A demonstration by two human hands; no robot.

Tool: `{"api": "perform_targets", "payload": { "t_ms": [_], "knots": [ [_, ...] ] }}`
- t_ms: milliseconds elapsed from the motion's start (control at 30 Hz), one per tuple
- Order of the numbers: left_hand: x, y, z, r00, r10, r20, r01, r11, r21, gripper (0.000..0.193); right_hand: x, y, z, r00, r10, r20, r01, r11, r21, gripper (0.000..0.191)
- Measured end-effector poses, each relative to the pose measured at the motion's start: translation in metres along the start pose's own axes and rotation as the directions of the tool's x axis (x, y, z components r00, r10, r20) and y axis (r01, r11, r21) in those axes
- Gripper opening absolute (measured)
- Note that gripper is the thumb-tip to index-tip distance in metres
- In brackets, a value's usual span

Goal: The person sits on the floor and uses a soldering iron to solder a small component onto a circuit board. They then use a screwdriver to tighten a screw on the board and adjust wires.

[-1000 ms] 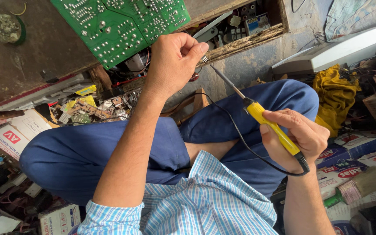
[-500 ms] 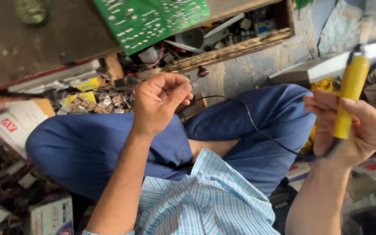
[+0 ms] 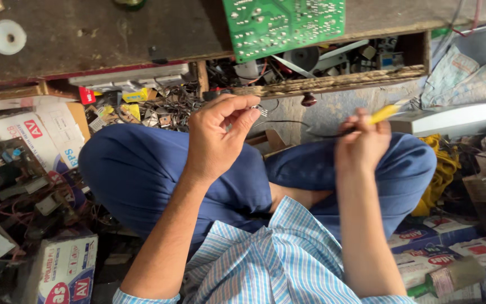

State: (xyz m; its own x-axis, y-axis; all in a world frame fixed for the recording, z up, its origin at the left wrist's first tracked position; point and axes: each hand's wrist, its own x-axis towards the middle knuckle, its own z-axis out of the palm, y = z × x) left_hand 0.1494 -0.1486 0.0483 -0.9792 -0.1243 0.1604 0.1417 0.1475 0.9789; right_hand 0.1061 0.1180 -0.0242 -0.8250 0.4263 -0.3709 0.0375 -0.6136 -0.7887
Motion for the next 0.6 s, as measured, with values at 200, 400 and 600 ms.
{"api": "perform_targets", "payload": {
  "t_ms": [200,400,600],
  "knots": [
    [0.004,-0.018,-0.028,0.999,-0.044,-0.032,0.039,0.99,-0.138,0.018,-0.017,0.108,0.062,0.958,0.227,-0.174,-0.269,0.921,-0.283,0.013],
    [0.011,-0.04,-0.057,0.957,-0.288,-0.035,0.26,0.903,-0.342,0.023,0.036,0.159,0.106,0.97,0.043,0.241,0.063,0.907,-0.417,0.024],
    [0.022,-0.05,-0.083,0.948,-0.313,0.059,0.278,0.722,-0.633,0.018,0.089,0.167,0.121,0.905,0.297,0.304,-0.057,0.794,-0.605,0.021]
  ]
}}
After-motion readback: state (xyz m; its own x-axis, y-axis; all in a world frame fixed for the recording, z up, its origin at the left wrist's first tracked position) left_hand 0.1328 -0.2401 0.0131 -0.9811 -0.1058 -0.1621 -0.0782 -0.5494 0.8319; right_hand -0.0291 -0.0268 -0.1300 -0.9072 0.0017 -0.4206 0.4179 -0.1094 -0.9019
